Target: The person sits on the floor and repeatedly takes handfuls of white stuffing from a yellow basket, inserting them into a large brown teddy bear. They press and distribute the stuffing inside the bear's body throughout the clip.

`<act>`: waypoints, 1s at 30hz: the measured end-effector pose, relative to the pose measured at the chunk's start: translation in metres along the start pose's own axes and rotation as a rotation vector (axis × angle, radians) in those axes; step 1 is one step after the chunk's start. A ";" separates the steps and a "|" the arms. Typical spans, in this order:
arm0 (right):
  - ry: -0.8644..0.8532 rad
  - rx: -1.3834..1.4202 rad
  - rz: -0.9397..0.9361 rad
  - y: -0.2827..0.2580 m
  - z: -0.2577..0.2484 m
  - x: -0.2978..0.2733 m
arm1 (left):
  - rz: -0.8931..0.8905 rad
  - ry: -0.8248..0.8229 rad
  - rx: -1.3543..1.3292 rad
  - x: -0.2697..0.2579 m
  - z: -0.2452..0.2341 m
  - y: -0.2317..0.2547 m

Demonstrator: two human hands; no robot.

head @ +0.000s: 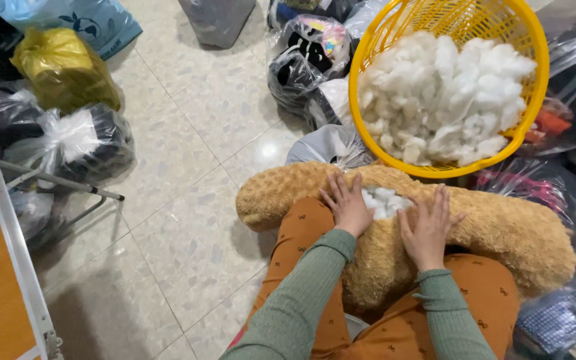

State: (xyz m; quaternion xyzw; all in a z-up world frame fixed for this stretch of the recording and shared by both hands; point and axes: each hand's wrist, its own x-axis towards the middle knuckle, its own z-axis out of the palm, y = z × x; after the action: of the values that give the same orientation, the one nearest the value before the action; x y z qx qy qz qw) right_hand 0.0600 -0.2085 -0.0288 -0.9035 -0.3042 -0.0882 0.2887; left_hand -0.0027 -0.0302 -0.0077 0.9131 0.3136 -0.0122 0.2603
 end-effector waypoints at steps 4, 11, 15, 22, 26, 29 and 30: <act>0.024 -0.026 0.053 0.001 0.003 0.001 | -0.011 0.017 -0.046 0.004 0.004 -0.002; 0.012 0.008 0.078 -0.010 0.011 -0.013 | 0.152 0.211 -0.100 -0.005 0.024 -0.004; 0.019 -0.002 0.063 -0.013 0.013 -0.005 | 0.185 0.133 -0.189 0.004 0.011 0.006; 0.052 -0.004 0.052 -0.009 0.017 -0.008 | 0.036 0.021 -0.059 -0.005 -0.003 0.011; 0.008 -0.042 0.065 -0.006 0.018 -0.015 | -0.007 0.092 0.071 0.005 0.007 0.000; 0.031 -0.034 0.051 -0.003 0.017 -0.014 | -0.039 0.103 0.160 0.017 0.019 -0.007; 0.029 -0.039 0.048 -0.002 0.017 -0.015 | -0.050 0.096 0.186 0.019 0.023 -0.010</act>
State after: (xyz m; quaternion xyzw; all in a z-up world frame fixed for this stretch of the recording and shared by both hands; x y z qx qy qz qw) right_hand 0.0466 -0.2045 -0.0463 -0.9146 -0.2762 -0.1003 0.2777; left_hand 0.0105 -0.0237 -0.0355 0.9247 0.3459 -0.0039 0.1589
